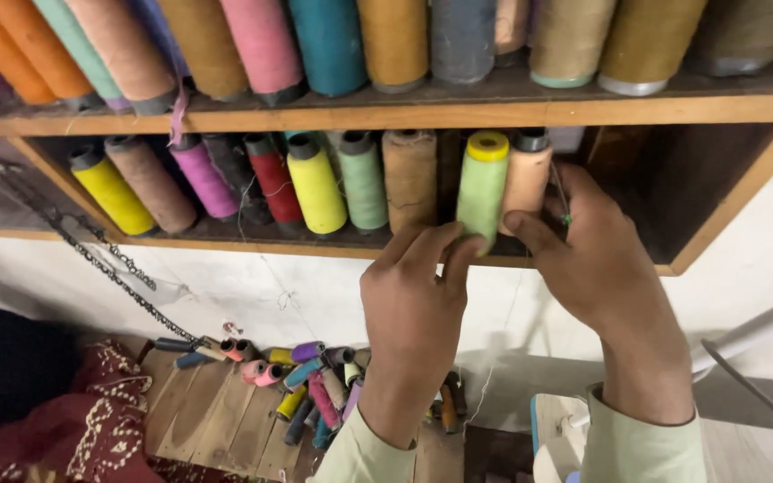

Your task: Organizing and arranging various colored thread spools from a pile onto a wooden shelf.

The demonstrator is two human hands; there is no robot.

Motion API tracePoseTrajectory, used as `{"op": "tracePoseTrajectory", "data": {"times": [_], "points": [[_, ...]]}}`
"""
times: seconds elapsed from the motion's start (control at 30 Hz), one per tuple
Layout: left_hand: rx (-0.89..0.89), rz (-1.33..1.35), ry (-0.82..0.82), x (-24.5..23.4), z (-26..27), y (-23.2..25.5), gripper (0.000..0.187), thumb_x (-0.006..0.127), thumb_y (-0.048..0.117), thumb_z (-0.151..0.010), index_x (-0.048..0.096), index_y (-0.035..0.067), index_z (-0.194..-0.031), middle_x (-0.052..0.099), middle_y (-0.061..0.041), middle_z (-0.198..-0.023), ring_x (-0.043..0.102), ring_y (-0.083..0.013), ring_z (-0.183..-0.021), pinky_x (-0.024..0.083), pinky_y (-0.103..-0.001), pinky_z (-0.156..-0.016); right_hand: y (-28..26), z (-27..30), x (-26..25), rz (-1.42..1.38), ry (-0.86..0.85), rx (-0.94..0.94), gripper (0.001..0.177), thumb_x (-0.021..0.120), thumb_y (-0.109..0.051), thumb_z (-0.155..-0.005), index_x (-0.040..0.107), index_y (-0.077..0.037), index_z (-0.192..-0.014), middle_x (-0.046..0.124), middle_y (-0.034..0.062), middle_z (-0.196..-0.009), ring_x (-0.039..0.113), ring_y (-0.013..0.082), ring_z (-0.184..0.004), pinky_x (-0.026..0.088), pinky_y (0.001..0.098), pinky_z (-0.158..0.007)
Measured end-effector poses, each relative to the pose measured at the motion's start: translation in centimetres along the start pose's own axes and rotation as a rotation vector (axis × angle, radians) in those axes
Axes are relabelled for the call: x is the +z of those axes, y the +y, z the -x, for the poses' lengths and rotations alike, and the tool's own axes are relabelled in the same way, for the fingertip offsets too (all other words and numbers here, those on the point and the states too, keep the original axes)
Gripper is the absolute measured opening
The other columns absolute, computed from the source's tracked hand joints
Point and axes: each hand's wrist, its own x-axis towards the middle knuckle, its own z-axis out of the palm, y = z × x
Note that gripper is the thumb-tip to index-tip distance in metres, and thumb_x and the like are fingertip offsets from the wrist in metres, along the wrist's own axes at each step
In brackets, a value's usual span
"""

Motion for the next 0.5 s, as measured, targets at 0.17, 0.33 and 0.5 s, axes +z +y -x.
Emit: {"op": "tracePoseTrajectory", "data": {"times": [0.17, 0.33, 0.5], "points": [[-0.040, -0.009, 0.005, 0.6, 0.3, -0.9, 0.008, 0.076, 0.018, -0.091, 0.074, 0.011, -0.090, 0.070, -0.001, -0.084, 0.064, -0.0198, -0.065, 0.047, -0.034, -0.056, -1.2, 0.1, 0.5, 0.073, -0.016, 0.054, 0.030, 0.069, -0.034, -0.091, 0.068, -0.012, -0.110, 0.076, 0.0014, -0.104, 0.068, 0.0249, -0.099, 0.045, 0.0409, -0.086], [-0.051, 0.022, 0.057, 0.6, 0.1, -1.0, 0.013, 0.078, 0.018, -0.091, 0.072, 0.008, -0.088, 0.067, -0.002, -0.076, 0.059, -0.0162, -0.061, 0.046, -0.031, -0.052, -0.5, -0.7, 1.0, 0.215, 0.002, -0.058, 0.024, 0.066, -0.029, -0.096, 0.068, -0.006, -0.103, 0.075, 0.0110, -0.098, 0.066, 0.0418, -0.091, 0.045, 0.0486, -0.078], [-0.063, 0.018, 0.086, 1.3, 0.1, -1.6, 0.018, 0.080, 0.020, -0.089, 0.070, 0.006, -0.093, 0.068, -0.004, -0.085, 0.063, -0.0169, -0.062, 0.049, -0.032, -0.055, -0.4, -2.1, 1.6, 0.354, 0.076, -0.089, 0.026, 0.070, -0.028, -0.096, 0.069, -0.003, -0.103, 0.073, 0.0210, -0.104, 0.062, 0.0562, -0.100, 0.047, 0.0596, -0.080]]}}
